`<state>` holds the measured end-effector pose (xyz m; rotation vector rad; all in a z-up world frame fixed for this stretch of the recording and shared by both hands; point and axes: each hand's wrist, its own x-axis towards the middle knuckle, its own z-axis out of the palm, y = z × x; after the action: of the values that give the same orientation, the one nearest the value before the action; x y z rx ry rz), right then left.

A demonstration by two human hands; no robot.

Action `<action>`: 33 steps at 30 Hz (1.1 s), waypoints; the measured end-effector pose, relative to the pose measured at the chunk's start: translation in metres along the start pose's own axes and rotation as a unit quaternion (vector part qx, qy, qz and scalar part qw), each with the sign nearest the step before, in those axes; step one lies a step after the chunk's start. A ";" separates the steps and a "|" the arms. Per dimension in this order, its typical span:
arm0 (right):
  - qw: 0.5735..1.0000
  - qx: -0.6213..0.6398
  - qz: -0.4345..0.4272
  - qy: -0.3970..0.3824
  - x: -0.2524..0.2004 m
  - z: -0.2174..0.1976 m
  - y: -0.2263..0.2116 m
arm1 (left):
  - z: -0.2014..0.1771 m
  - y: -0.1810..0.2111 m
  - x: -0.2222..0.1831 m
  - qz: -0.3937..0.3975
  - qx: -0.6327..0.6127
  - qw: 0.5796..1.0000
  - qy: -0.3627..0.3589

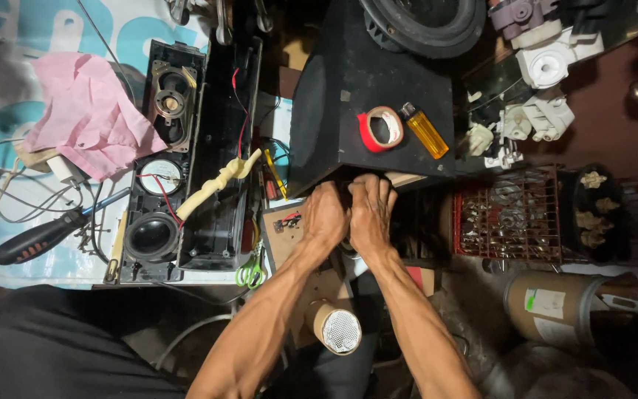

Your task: Preparing and connecting additional wires for an electronic device repair, including stripping insulation and heating connections.

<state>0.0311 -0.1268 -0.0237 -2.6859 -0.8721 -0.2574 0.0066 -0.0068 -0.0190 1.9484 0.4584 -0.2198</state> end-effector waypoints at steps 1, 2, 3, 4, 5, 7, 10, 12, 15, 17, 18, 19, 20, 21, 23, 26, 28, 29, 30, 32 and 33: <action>1.000 0.000 0.001 -0.001 -0.004 -0.005 -0.003 | -0.002 0.001 -0.003 0.000 0.000 1.000 -0.001; 1.000 -0.003 0.007 -0.002 -0.006 -0.009 -0.006 | -0.004 0.002 -0.005 0.008 -0.002 1.000 0.005; 1.000 -0.006 0.012 -0.003 -0.008 -0.013 -0.009 | -0.007 0.003 -0.007 0.016 -0.005 1.000 0.011; 1.000 -0.007 0.015 -0.002 -0.010 -0.021 -0.015 | -0.006 0.002 -0.009 0.017 -0.004 1.000 0.009; 0.999 -0.002 0.008 0.041 -0.013 -0.028 -0.022 | -0.004 0.000 -0.011 0.020 -0.008 1.000 0.015; 0.996 0.003 0.005 0.084 -0.021 -0.037 -0.027 | -0.010 0.003 -0.024 0.023 -0.011 1.000 0.018; 0.988 0.024 0.001 0.155 -0.035 -0.043 -0.026 | -0.028 0.014 -0.051 0.026 -0.037 0.998 0.047; 0.981 0.057 0.034 0.180 -0.043 -0.050 -0.028 | -0.030 0.013 -0.064 0.035 -0.095 0.991 0.091; 0.971 0.138 0.099 0.171 -0.055 -0.044 -0.024 | -0.031 0.009 -0.075 0.040 -0.081 0.989 0.115; 0.964 0.151 0.151 0.161 -0.061 -0.039 -0.024 | -0.025 0.001 -0.071 0.040 -0.079 0.988 0.126; 0.954 0.164 0.202 0.149 -0.063 -0.037 -0.024 | -0.022 -0.003 -0.068 0.039 -0.078 0.987 0.138; 0.954 0.165 0.202 0.150 -0.062 -0.036 -0.024 | -0.028 0.003 -0.071 0.040 -0.078 0.987 0.138; 0.950 0.175 0.210 0.152 -0.061 -0.034 -0.023 | -0.033 0.009 -0.073 0.041 -0.084 0.985 0.143; 0.946 0.185 0.219 0.153 -0.060 -0.033 -0.023 | -0.038 0.016 -0.076 0.041 -0.091 0.984 0.148; 0.946 0.182 0.219 0.151 -0.058 -0.033 -0.021 | -0.036 0.013 -0.075 0.039 -0.097 0.983 0.151; 0.947 0.188 0.213 0.147 -0.049 -0.033 -0.023 | -0.032 0.007 -0.071 0.033 -0.101 0.982 0.158; 0.947 0.197 0.206 0.146 -0.040 -0.034 -0.024 | -0.027 0.006 -0.068 0.030 -0.100 0.981 0.162; 0.948 0.200 0.210 0.133 -0.034 -0.034 -0.025 | -0.025 0.006 -0.066 0.022 -0.079 0.984 0.159; 0.948 0.202 0.213 0.121 -0.028 -0.033 -0.025 | -0.023 0.007 -0.064 0.015 -0.058 0.986 0.155; 0.950 0.196 0.217 0.108 -0.017 -0.026 -0.019 | -0.015 -0.002 -0.051 0.032 -0.026 0.989 0.139; 0.952 0.190 0.221 0.094 -0.011 -0.023 -0.016 | -0.012 -0.007 -0.043 0.047 0.006 0.991 0.124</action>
<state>0.0109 -0.1280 -0.0014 -2.3609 -0.2185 -0.2110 -0.0360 -0.0032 -0.0044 2.0134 0.5257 0.0822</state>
